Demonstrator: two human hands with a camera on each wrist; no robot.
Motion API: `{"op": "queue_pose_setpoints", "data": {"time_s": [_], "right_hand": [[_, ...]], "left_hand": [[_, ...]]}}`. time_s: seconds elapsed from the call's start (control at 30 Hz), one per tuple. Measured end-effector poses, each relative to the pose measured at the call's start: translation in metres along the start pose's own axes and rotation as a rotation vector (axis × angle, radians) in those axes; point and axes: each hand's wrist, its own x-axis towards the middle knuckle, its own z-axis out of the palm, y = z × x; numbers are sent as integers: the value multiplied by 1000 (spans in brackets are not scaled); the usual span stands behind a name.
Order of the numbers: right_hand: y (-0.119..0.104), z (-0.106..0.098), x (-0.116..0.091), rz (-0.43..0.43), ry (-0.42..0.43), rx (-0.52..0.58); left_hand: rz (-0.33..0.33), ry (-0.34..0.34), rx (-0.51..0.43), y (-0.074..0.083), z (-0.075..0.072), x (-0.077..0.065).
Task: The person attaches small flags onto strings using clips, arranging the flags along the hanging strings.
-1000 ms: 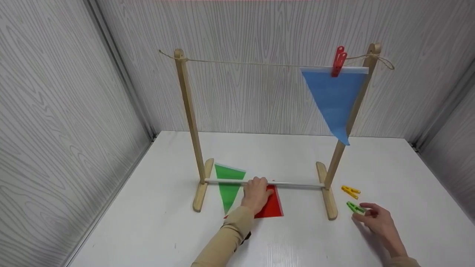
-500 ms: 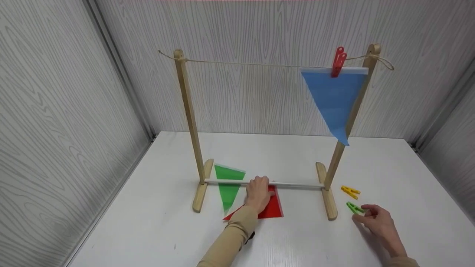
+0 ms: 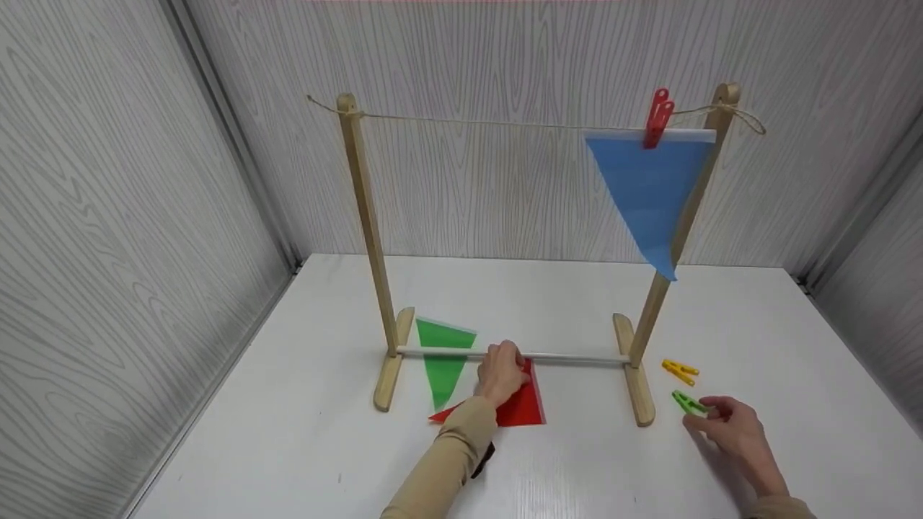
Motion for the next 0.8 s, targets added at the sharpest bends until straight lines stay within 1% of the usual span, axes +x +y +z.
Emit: {"op": "queue_pose_setpoints", "data": {"time_s": [0.17, 0.33, 0.43, 0.5, 0.63, 0.73, 0.8], "right_hand": [[0, 1, -1, -3, 5, 11], [0, 1, -1, -16, 10, 23], [1, 0, -1, -21, 11, 21], [1, 0, 0, -21, 10, 20], [1, 0, 0, -15, 6, 21], [1, 1, 0, -13, 5, 15], [0, 1, 0, -12, 4, 10]], "left_hand": [[-71, -81, -72, 2, -8, 0], [-124, -183, -161, 1, -17, 0], [-159, -239, -226, 0, -21, -1], [-193, -268, -293, -1, -23, -1], [-258, -300, -417, -3, -24, -1], [-299, -290, -466, -4, -23, 1], [-313, -267, -481, -5, -23, 2]]}}
